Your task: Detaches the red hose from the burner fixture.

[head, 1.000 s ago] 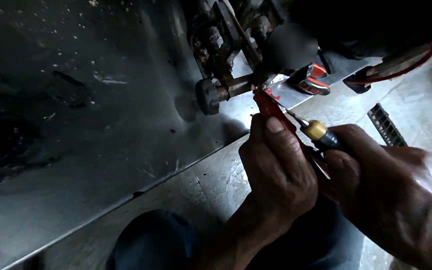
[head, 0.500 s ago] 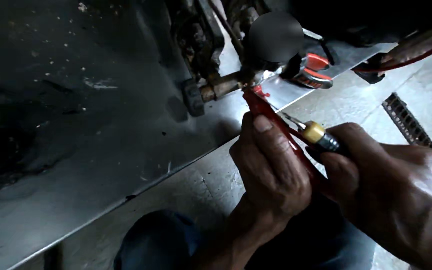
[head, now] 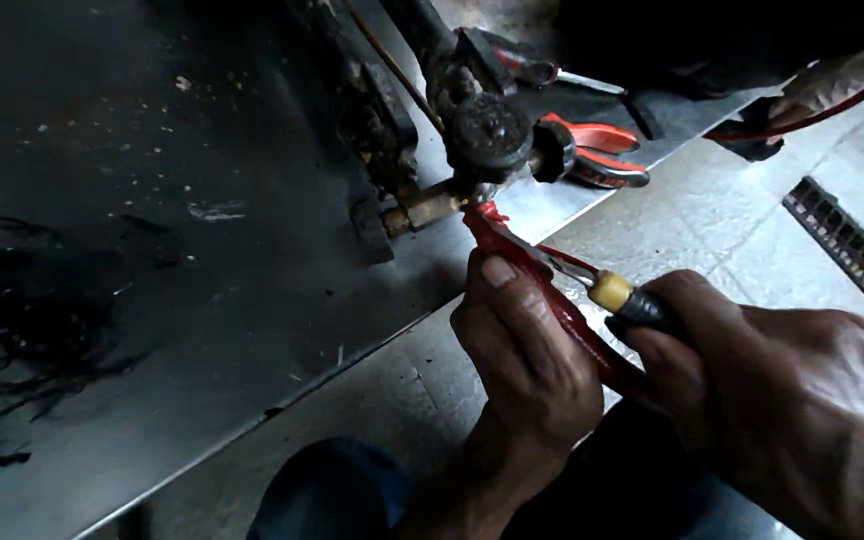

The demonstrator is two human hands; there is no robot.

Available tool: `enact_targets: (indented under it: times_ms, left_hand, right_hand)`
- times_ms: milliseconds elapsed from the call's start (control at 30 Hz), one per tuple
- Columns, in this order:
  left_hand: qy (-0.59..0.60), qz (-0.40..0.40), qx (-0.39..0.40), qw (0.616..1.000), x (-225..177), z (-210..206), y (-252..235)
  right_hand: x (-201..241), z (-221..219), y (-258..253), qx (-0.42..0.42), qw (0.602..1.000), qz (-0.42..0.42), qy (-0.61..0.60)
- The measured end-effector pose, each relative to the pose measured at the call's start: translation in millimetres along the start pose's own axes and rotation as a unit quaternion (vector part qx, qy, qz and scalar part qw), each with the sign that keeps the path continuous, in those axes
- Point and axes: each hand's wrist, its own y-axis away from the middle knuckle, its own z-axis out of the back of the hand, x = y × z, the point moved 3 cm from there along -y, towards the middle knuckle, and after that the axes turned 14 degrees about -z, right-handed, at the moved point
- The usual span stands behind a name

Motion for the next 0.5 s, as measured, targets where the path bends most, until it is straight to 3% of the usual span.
enact_targets:
  times_ms: [333, 500]
  left_hand:
    - [-0.015, -0.005, -0.005, 1.000, -2, -1, 0]
    - [-0.008, 0.008, -0.015, 1.000, -3, -1, -1]
  right_hand:
    - [0, -12, -13, -0.069, 0.997, 0.031, -0.004]
    - [-3, -8, -10, -0.057, 0.997, 0.037, 0.034]
